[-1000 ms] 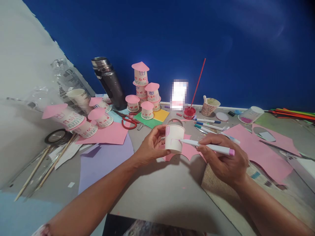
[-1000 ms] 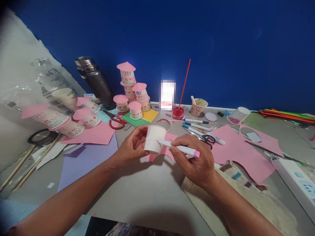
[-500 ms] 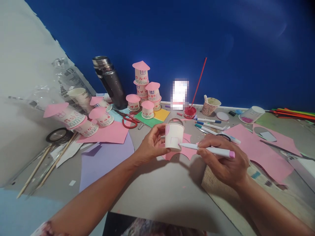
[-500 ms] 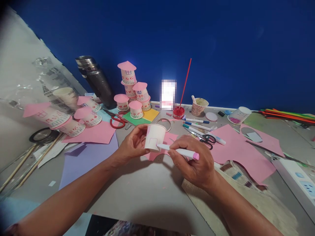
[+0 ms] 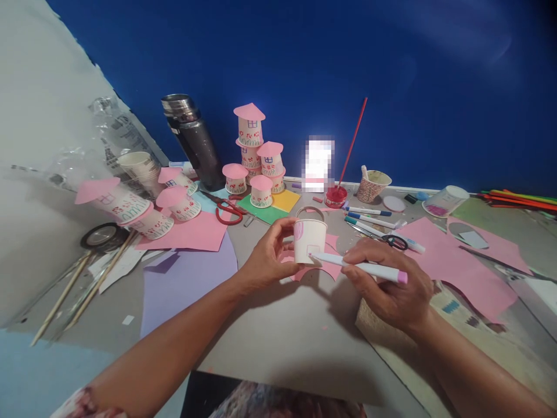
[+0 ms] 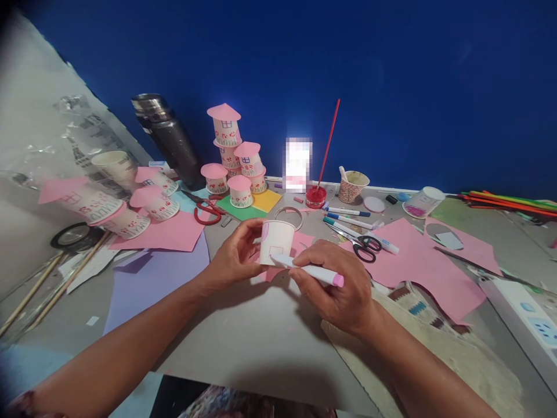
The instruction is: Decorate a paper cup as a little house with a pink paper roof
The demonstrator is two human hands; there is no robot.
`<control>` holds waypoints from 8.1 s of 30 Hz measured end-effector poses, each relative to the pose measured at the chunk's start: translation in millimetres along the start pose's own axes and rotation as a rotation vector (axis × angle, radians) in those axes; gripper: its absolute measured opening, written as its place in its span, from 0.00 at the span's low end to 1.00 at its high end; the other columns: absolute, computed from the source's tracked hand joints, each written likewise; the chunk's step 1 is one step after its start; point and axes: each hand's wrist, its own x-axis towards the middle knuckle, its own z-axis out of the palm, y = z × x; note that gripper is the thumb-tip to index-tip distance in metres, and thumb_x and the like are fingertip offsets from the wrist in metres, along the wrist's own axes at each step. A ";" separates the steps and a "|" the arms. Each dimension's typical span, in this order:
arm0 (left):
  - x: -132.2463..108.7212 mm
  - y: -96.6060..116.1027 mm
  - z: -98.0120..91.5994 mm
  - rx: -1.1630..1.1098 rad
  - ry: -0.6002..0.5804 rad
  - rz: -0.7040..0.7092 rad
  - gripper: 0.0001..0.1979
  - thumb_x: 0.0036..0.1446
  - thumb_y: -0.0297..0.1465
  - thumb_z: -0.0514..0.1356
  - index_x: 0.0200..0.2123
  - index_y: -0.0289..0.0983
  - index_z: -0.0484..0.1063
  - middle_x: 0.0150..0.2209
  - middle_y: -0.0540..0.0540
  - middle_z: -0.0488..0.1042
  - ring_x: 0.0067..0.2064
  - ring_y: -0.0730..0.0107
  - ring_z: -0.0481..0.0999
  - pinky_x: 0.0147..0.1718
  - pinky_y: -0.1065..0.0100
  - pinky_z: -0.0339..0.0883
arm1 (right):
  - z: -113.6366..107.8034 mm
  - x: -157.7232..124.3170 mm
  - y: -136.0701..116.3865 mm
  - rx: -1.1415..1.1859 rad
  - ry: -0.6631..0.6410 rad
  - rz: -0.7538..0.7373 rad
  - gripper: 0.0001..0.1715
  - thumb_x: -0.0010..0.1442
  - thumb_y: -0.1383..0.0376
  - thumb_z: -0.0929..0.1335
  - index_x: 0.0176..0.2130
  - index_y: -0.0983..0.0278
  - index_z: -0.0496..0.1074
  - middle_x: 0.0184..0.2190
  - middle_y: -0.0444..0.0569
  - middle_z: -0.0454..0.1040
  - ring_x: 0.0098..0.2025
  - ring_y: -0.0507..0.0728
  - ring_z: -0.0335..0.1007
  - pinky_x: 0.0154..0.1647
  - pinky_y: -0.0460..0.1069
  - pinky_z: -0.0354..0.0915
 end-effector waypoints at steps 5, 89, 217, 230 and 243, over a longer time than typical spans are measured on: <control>-1.3 -3.5 -0.9 -0.006 -0.018 0.013 0.38 0.46 0.30 0.78 0.59 0.44 0.67 0.63 0.40 0.72 0.66 0.46 0.72 0.63 0.48 0.69 | 1.0 1.0 -0.1 0.005 -0.037 0.002 0.07 0.64 0.73 0.71 0.39 0.60 0.76 0.28 0.47 0.81 0.27 0.56 0.76 0.29 0.50 0.71; -1.7 -6.6 -2.3 -0.024 -0.030 -0.010 0.38 0.46 0.27 0.78 0.59 0.44 0.67 0.60 0.41 0.74 0.64 0.49 0.73 0.61 0.51 0.70 | -5.4 5.9 -3.5 -0.121 -0.041 0.085 0.09 0.64 0.69 0.69 0.32 0.59 0.74 0.24 0.44 0.80 0.23 0.55 0.76 0.25 0.49 0.68; -14.8 -5.7 5.4 0.227 -0.054 0.201 0.39 0.56 0.21 0.66 0.69 0.46 0.61 0.72 0.39 0.64 0.72 0.49 0.66 0.72 0.49 0.61 | -1.9 3.8 -0.1 -0.122 0.066 -0.116 0.13 0.66 0.73 0.71 0.49 0.62 0.78 0.32 0.50 0.85 0.29 0.58 0.79 0.32 0.53 0.74; -14.1 -5.8 5.3 0.219 -0.053 0.214 0.40 0.55 0.21 0.67 0.69 0.47 0.62 0.71 0.40 0.65 0.71 0.50 0.67 0.71 0.51 0.62 | -5.7 4.8 -2.4 -0.177 0.111 -0.072 0.12 0.66 0.73 0.71 0.47 0.61 0.79 0.30 0.48 0.84 0.28 0.57 0.79 0.30 0.51 0.72; -14.5 -7.7 4.9 0.220 -0.050 0.215 0.41 0.56 0.22 0.68 0.70 0.49 0.62 0.72 0.41 0.64 0.72 0.49 0.66 0.72 0.51 0.61 | -5.9 4.4 -2.6 -0.237 0.112 -0.063 0.08 0.67 0.72 0.71 0.45 0.61 0.77 0.29 0.48 0.84 0.27 0.57 0.79 0.28 0.51 0.71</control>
